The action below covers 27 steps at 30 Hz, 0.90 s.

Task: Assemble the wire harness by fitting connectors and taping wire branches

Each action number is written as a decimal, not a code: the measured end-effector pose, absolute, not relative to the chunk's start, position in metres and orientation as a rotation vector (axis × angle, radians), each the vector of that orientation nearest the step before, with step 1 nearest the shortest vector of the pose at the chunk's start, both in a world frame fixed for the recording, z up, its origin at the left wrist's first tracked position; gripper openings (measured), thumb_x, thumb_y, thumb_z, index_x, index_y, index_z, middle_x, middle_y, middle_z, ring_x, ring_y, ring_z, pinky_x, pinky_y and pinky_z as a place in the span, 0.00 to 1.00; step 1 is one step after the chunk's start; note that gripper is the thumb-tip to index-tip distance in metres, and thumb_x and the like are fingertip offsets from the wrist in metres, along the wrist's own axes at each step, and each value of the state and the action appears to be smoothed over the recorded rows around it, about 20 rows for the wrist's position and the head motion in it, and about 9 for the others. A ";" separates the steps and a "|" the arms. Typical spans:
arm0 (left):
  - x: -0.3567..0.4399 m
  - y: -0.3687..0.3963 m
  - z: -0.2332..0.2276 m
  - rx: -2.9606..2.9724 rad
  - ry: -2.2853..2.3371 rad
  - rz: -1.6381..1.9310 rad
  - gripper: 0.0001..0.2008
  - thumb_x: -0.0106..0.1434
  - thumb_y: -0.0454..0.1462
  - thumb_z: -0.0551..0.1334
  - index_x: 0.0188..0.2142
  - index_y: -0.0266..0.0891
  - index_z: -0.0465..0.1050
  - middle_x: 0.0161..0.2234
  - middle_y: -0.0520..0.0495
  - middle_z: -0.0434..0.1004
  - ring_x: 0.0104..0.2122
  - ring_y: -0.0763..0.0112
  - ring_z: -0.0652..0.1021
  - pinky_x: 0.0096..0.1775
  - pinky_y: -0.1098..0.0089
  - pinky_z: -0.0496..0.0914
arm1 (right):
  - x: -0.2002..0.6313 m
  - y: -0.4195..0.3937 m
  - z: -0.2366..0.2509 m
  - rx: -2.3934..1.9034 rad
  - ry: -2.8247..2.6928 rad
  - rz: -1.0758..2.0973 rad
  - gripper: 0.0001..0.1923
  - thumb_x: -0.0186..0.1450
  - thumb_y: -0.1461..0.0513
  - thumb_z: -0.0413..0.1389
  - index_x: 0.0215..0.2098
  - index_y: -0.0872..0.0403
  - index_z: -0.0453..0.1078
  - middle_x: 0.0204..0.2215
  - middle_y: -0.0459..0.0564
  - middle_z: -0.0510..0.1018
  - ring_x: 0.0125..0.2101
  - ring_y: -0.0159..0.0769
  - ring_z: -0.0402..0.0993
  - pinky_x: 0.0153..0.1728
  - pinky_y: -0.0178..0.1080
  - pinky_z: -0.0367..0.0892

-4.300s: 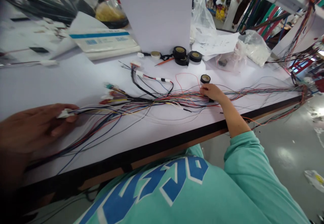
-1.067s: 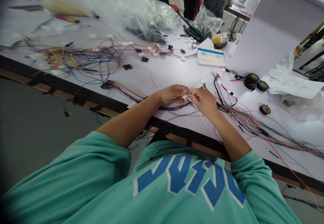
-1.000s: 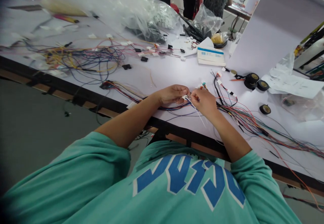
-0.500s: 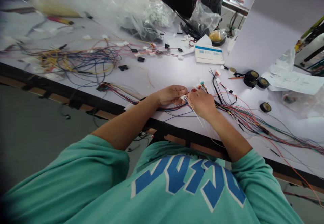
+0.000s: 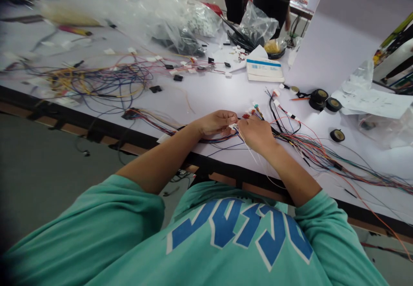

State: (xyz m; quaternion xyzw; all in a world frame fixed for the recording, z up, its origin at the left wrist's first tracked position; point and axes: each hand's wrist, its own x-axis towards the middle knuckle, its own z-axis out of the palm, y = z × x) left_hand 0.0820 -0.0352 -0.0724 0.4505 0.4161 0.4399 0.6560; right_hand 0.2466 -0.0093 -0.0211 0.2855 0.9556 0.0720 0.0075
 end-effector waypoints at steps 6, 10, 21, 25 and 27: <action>0.083 -0.036 -0.071 1.019 1.003 0.975 0.16 0.57 0.44 0.65 0.25 0.35 0.62 0.15 0.56 0.70 0.09 0.86 0.64 0.14 0.81 0.52 | 0.246 -0.012 -0.019 0.925 2.971 0.201 0.14 0.67 0.64 0.45 0.39 0.57 0.73 0.31 0.54 0.77 0.35 0.37 0.69 0.25 0.35 0.50; 0.082 -0.035 -0.072 1.031 1.019 0.969 0.15 0.58 0.42 0.63 0.25 0.35 0.62 0.16 0.55 0.70 0.09 0.86 0.63 0.14 0.81 0.52 | 0.246 -0.011 -0.019 0.955 2.975 0.156 0.12 0.66 0.63 0.48 0.38 0.57 0.73 0.32 0.53 0.78 0.36 0.37 0.70 0.24 0.35 0.50; 0.081 -0.035 -0.076 1.028 0.931 0.967 0.26 0.42 0.52 0.71 0.25 0.35 0.63 0.15 0.54 0.72 0.09 0.84 0.64 0.13 0.81 0.53 | 0.246 -0.013 -0.018 0.933 2.950 0.141 0.12 0.67 0.63 0.47 0.39 0.57 0.72 0.34 0.54 0.79 0.39 0.38 0.71 0.26 0.35 0.52; 0.083 -0.036 -0.076 1.019 0.933 0.971 0.26 0.42 0.52 0.71 0.25 0.34 0.64 0.15 0.53 0.71 0.10 0.84 0.64 0.13 0.81 0.54 | 0.243 -0.013 -0.027 0.944 3.004 0.066 0.13 0.67 0.64 0.46 0.37 0.58 0.73 0.33 0.55 0.79 0.39 0.37 0.71 0.28 0.34 0.55; 0.085 -0.037 -0.075 1.006 0.943 0.986 0.24 0.44 0.51 0.70 0.24 0.34 0.64 0.15 0.54 0.70 0.10 0.84 0.64 0.14 0.81 0.54 | 0.241 -0.011 -0.031 1.005 3.024 -0.058 0.11 0.66 0.64 0.47 0.35 0.57 0.72 0.33 0.54 0.78 0.39 0.37 0.71 0.30 0.34 0.56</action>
